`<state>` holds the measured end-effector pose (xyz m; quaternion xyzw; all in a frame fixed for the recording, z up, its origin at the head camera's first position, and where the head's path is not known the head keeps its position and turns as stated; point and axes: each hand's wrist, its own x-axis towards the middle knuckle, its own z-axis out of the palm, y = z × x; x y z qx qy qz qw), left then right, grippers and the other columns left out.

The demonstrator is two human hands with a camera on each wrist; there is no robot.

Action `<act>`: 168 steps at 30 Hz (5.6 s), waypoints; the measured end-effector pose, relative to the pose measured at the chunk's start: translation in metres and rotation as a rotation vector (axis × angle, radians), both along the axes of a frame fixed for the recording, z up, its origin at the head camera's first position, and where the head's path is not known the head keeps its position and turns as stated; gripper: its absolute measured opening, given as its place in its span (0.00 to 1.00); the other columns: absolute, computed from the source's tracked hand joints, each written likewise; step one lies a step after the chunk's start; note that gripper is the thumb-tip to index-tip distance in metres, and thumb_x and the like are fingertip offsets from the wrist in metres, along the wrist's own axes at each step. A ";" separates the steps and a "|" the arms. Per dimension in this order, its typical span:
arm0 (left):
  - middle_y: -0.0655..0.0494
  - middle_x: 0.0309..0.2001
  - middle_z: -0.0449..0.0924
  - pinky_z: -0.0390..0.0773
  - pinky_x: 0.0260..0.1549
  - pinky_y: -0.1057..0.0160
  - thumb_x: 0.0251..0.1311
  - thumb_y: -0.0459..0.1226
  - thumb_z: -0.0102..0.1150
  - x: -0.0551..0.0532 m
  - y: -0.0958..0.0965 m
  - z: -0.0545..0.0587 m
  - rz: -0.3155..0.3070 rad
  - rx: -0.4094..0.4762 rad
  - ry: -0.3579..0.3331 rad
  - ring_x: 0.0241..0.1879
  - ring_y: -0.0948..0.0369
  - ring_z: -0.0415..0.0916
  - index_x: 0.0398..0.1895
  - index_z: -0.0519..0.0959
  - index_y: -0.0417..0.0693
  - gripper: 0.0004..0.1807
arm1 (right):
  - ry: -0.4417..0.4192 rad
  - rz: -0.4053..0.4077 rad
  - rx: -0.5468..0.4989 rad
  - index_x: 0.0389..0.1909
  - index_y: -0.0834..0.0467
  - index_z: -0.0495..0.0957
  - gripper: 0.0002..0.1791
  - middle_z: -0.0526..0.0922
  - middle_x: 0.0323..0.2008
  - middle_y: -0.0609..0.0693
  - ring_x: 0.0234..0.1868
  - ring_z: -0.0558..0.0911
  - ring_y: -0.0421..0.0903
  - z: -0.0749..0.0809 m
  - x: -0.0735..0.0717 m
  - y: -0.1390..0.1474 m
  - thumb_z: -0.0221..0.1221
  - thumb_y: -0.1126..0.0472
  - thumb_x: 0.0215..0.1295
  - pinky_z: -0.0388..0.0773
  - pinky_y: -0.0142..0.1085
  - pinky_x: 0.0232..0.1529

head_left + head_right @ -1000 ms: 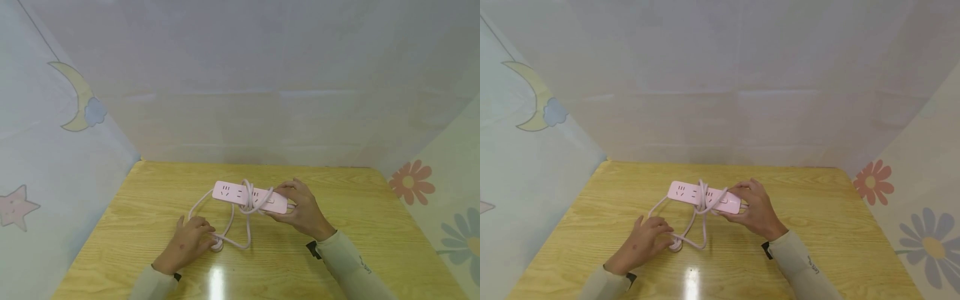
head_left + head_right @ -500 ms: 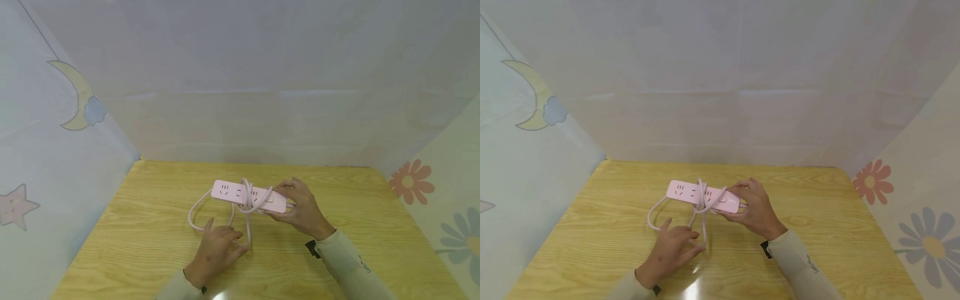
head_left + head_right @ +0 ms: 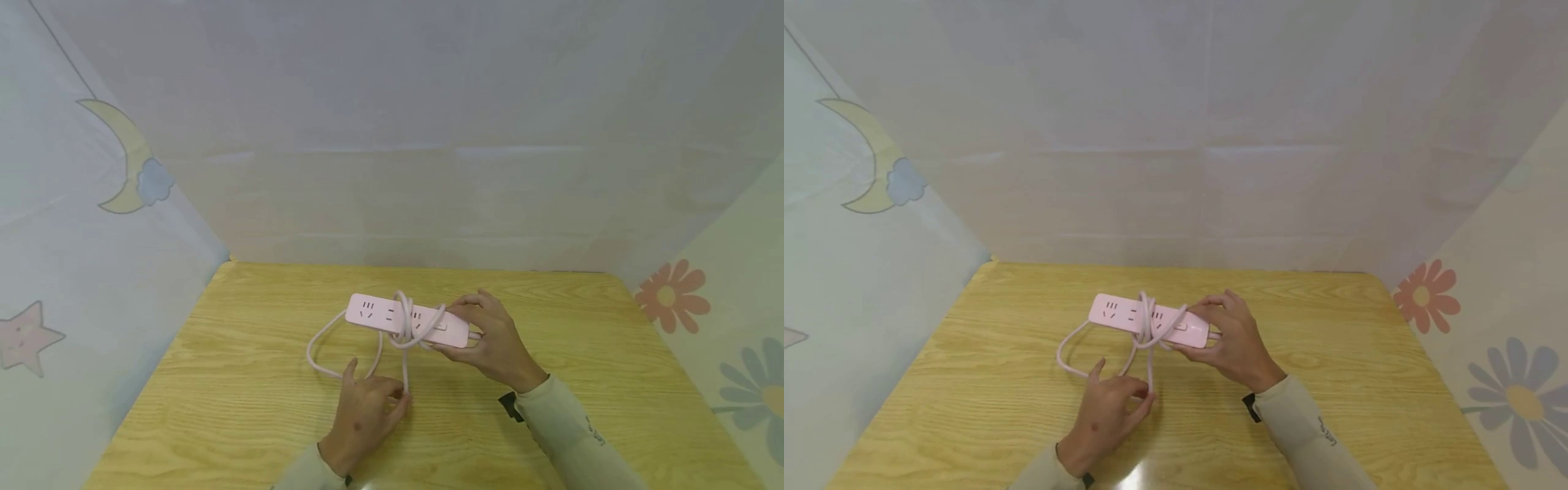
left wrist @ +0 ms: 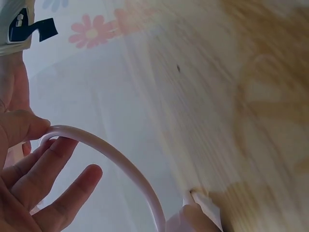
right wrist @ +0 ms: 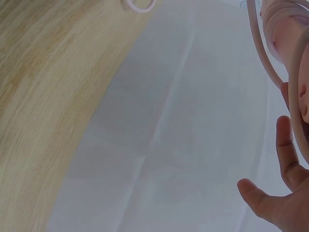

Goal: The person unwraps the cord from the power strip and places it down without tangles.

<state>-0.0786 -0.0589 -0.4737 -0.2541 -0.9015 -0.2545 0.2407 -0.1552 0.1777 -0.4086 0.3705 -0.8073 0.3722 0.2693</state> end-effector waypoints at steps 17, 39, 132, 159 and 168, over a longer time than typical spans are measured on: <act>0.59 0.29 0.86 0.68 0.50 0.27 0.44 0.33 0.79 -0.004 -0.016 -0.001 0.055 0.103 0.069 0.32 0.63 0.82 0.31 0.85 0.49 0.11 | 0.006 0.003 -0.005 0.41 0.62 0.84 0.33 0.83 0.41 0.55 0.45 0.78 0.55 0.000 0.000 0.001 0.60 0.34 0.62 0.58 0.73 0.59; 0.59 0.30 0.87 0.67 0.50 0.27 0.49 0.35 0.77 -0.012 -0.030 0.006 0.118 0.104 0.024 0.34 0.59 0.83 0.32 0.86 0.48 0.09 | 0.003 0.009 0.000 0.40 0.60 0.84 0.30 0.83 0.43 0.54 0.44 0.76 0.52 -0.001 -0.001 0.000 0.62 0.34 0.60 0.72 0.56 0.51; 0.51 0.32 0.84 0.82 0.34 0.51 0.51 0.22 0.71 -0.064 -0.073 0.029 0.026 0.344 -0.006 0.34 0.56 0.82 0.35 0.85 0.38 0.10 | -0.061 0.077 -0.029 0.41 0.57 0.85 0.27 0.85 0.42 0.50 0.49 0.79 0.53 0.001 0.004 -0.003 0.65 0.37 0.60 0.55 0.70 0.63; 0.51 0.32 0.84 0.83 0.36 0.55 0.49 0.19 0.70 -0.065 -0.078 0.033 0.046 0.397 0.010 0.34 0.57 0.82 0.36 0.85 0.37 0.12 | -0.071 0.089 -0.040 0.42 0.57 0.85 0.26 0.85 0.41 0.49 0.48 0.79 0.52 -0.003 0.005 -0.005 0.66 0.38 0.59 0.55 0.71 0.62; 0.50 0.32 0.84 0.81 0.39 0.54 0.51 0.20 0.70 -0.065 -0.080 0.035 0.041 0.398 0.018 0.34 0.56 0.82 0.35 0.85 0.37 0.10 | -0.075 0.093 -0.040 0.43 0.56 0.85 0.26 0.84 0.42 0.49 0.49 0.79 0.53 -0.003 0.006 -0.005 0.66 0.37 0.59 0.54 0.71 0.62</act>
